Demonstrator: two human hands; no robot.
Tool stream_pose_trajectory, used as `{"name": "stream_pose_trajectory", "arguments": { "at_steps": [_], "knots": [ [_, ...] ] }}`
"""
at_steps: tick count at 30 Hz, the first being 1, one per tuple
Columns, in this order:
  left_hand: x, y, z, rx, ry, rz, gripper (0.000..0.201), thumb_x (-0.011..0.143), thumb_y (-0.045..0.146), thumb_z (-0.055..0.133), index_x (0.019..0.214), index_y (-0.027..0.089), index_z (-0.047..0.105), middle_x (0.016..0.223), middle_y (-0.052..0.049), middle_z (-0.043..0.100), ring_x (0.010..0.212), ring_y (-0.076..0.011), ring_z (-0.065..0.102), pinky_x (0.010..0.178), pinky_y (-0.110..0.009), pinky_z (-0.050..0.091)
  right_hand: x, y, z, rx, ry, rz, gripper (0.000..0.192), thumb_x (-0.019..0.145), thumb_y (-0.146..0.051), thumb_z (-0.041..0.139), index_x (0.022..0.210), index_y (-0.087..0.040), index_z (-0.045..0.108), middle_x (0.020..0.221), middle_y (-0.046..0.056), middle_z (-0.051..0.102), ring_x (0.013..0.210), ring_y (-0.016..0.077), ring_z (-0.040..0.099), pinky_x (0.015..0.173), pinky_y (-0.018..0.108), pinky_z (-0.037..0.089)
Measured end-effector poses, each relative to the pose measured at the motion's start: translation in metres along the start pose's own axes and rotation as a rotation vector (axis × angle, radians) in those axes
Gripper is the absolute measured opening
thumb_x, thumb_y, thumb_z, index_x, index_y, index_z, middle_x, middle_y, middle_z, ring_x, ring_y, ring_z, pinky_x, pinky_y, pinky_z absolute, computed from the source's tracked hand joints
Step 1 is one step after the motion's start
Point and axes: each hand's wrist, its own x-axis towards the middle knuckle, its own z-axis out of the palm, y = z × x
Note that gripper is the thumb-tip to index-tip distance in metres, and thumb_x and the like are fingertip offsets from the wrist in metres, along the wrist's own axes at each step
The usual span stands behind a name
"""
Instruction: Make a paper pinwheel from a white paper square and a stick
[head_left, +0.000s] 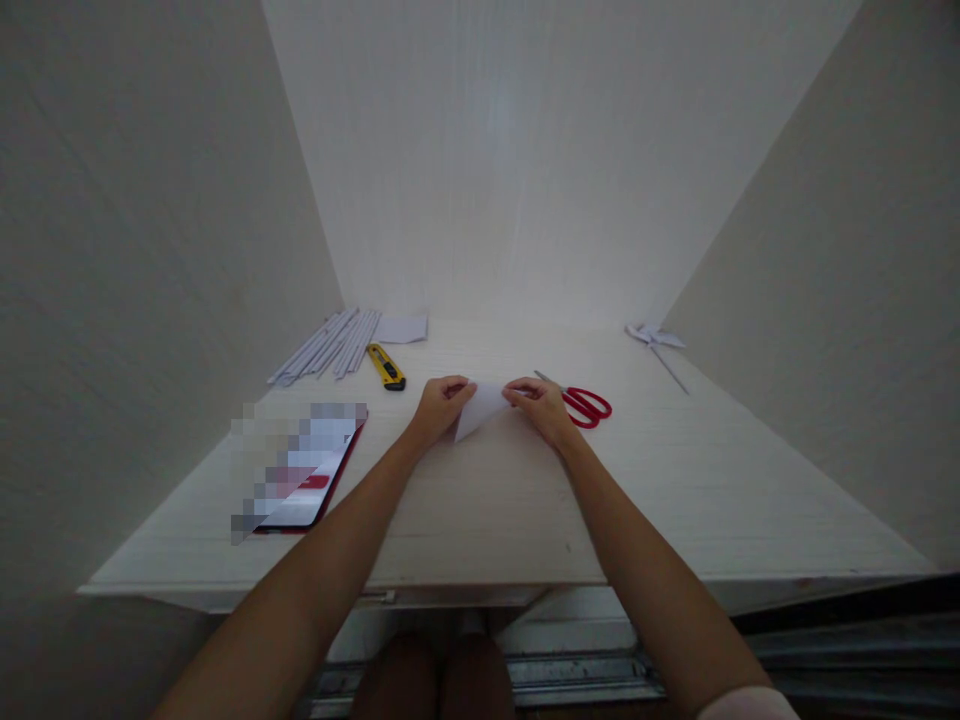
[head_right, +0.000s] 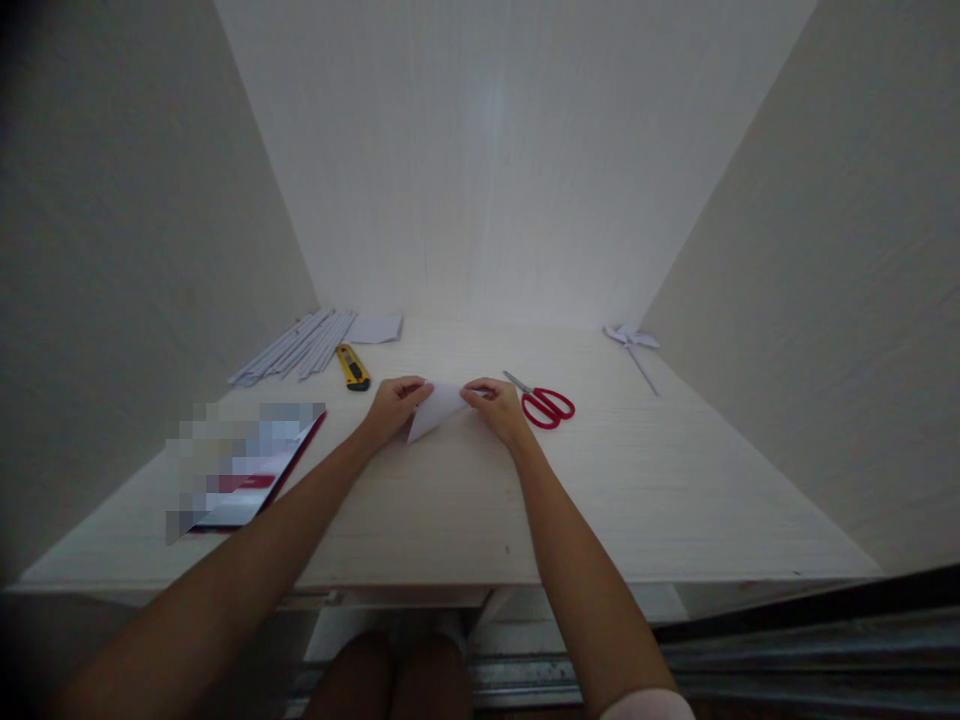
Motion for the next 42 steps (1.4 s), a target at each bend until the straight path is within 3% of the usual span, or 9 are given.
{"name": "stream_pose_trajectory", "arguments": {
  "at_steps": [13,22,25,28,30,33,35,42],
  "knots": [
    [0.001,-0.002,0.0,-0.11,0.049,-0.028,0.022,0.06,0.034,0.064,0.065,0.012,0.061,0.062,-0.001,0.058,0.057,-0.0102,0.051,0.054,-0.022,0.039,0.001,0.003,0.001,0.062,0.013,0.011,0.022,0.059,-0.034,0.065,0.071,-0.016,0.064,0.064,0.001,0.061,0.054,0.0093,0.051,0.054,0.023,0.04],
    [0.001,0.002,0.0,-0.35,0.094,-0.11,0.024,0.054,0.03,0.07,0.069,0.012,0.063,0.064,-0.001,0.062,0.057,-0.0095,0.054,0.057,-0.023,0.043,-0.005,-0.017,0.007,0.069,0.155,-0.149,0.022,0.063,-0.034,0.063,0.075,-0.016,0.062,0.059,-0.001,0.056,0.048,0.0071,0.045,0.048,0.022,0.038],
    [0.001,0.002,0.001,-0.392,0.111,-0.12,0.024,0.053,0.029,0.071,0.069,0.012,0.063,0.065,-0.002,0.063,0.059,-0.0104,0.056,0.059,-0.025,0.044,-0.007,-0.022,0.012,0.235,0.132,-0.135,0.046,0.061,-0.033,0.065,0.104,-0.021,0.052,0.08,0.002,0.062,0.063,0.0101,0.055,0.061,0.024,0.046],
    [0.001,0.002,0.001,-0.43,0.117,-0.119,0.024,0.052,0.028,0.071,0.067,0.012,0.063,0.066,-0.002,0.064,0.059,-0.0107,0.057,0.06,-0.025,0.046,-0.007,-0.019,0.019,0.399,0.077,-0.036,0.075,0.06,-0.034,0.067,0.124,-0.023,0.029,0.082,0.003,0.064,0.072,0.0134,0.059,0.071,0.031,0.048],
    [0.001,0.001,0.001,-0.446,0.114,-0.119,0.024,0.052,0.028,0.071,0.067,0.012,0.063,0.066,-0.002,0.064,0.06,-0.0107,0.057,0.061,-0.026,0.046,-0.007,-0.016,0.022,0.455,0.056,0.034,0.073,0.058,-0.034,0.068,0.121,-0.02,0.033,0.078,0.003,0.064,0.072,0.015,0.06,0.073,0.035,0.049],
    [0.002,-0.001,0.001,-0.468,0.097,-0.121,0.024,0.053,0.028,0.071,0.068,0.011,0.063,0.066,-0.003,0.064,0.06,-0.0107,0.057,0.061,-0.026,0.047,-0.006,-0.014,0.024,0.469,0.036,0.07,0.046,0.058,-0.034,0.068,0.097,-0.014,0.052,0.078,0.005,0.065,0.072,0.016,0.061,0.073,0.036,0.049],
    [0.002,-0.001,0.002,-0.478,0.093,-0.124,0.024,0.053,0.028,0.072,0.069,0.012,0.063,0.066,-0.002,0.064,0.059,-0.0106,0.057,0.061,-0.026,0.047,-0.006,-0.015,0.024,0.459,0.027,0.061,0.033,0.059,-0.034,0.067,0.083,-0.013,0.057,0.077,0.006,0.065,0.07,0.0159,0.061,0.071,0.035,0.049],
    [0.002,0.0,0.001,-0.463,0.079,-0.13,0.026,0.053,0.03,0.071,0.07,0.012,0.064,0.069,-0.004,0.064,0.063,-0.0116,0.058,0.064,-0.028,0.047,-0.005,-0.016,0.023,0.389,0.047,0.048,0.031,0.06,-0.036,0.066,0.079,-0.013,0.059,0.075,0.005,0.066,0.065,0.0141,0.06,0.063,0.031,0.05]
  ]
}}
